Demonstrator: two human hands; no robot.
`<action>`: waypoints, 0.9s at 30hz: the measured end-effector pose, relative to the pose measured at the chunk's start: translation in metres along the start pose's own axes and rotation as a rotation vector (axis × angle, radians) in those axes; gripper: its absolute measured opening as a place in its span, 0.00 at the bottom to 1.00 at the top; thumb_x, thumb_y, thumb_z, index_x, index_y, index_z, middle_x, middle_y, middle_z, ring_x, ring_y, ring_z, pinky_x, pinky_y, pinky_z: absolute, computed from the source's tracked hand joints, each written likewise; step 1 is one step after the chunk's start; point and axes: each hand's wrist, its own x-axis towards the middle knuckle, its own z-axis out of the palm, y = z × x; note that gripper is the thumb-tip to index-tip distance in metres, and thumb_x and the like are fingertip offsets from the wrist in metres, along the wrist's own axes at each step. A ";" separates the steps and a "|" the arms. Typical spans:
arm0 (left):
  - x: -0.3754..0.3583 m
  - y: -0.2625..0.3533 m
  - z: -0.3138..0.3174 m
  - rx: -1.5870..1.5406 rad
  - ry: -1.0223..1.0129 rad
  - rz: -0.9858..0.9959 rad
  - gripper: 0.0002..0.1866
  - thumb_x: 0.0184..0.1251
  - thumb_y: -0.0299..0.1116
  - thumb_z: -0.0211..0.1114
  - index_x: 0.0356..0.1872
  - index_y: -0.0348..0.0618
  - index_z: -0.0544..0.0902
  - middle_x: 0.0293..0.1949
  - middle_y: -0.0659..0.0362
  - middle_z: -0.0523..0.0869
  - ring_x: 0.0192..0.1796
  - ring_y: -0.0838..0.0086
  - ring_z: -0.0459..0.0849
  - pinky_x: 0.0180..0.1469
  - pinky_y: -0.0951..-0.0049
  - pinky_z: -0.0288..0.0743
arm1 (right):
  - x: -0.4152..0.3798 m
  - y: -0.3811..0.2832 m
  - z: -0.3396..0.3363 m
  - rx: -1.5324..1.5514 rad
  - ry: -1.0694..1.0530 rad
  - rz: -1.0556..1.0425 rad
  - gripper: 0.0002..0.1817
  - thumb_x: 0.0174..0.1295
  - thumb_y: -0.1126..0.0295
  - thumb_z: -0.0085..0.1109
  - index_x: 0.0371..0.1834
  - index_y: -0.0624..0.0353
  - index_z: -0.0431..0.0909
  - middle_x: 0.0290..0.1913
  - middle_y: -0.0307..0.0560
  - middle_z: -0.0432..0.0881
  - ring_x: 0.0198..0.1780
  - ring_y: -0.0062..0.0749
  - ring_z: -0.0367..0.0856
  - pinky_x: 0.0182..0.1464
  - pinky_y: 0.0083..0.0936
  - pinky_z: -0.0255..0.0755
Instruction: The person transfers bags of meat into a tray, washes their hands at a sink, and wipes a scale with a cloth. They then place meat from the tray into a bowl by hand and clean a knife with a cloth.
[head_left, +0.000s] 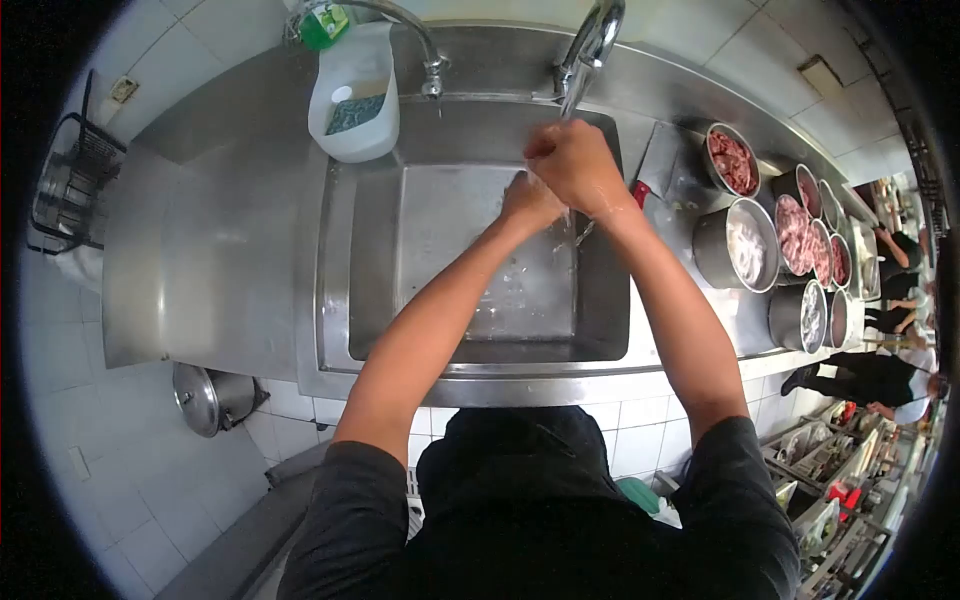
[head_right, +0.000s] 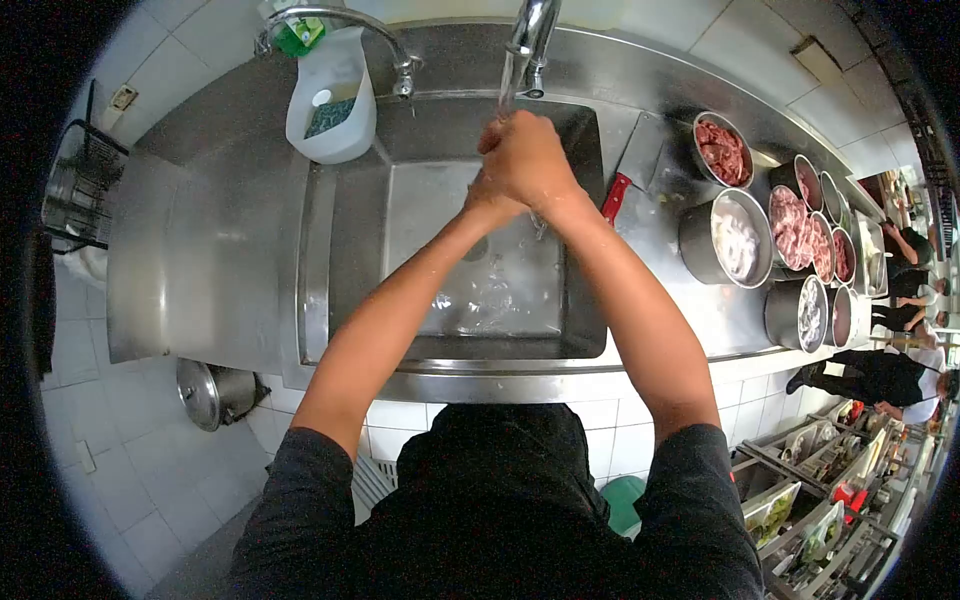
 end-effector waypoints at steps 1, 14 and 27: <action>0.003 0.001 -0.001 -0.058 -0.040 0.034 0.16 0.56 0.40 0.56 0.43 0.44 0.79 0.40 0.47 0.82 0.45 0.53 0.80 0.46 0.58 0.74 | -0.001 -0.001 -0.001 0.011 0.080 0.022 0.09 0.41 0.72 0.56 0.25 0.61 0.83 0.27 0.56 0.81 0.33 0.49 0.81 0.41 0.36 0.75; 0.002 -0.011 -0.001 -0.236 -0.375 -0.036 0.08 0.54 0.31 0.57 0.27 0.37 0.79 0.31 0.47 0.83 0.36 0.54 0.81 0.39 0.59 0.74 | 0.048 0.038 0.030 -0.369 0.228 -0.044 0.10 0.47 0.69 0.58 0.31 0.64 0.78 0.35 0.60 0.78 0.41 0.52 0.76 0.45 0.39 0.72; -0.090 -0.045 -0.025 -0.085 -0.231 0.176 0.06 0.41 0.22 0.64 0.25 0.37 0.82 0.27 0.52 0.82 0.31 0.62 0.82 0.35 0.67 0.74 | 0.085 0.090 0.037 0.025 0.538 0.432 0.11 0.50 0.68 0.59 0.33 0.63 0.81 0.39 0.57 0.79 0.42 0.52 0.78 0.42 0.41 0.73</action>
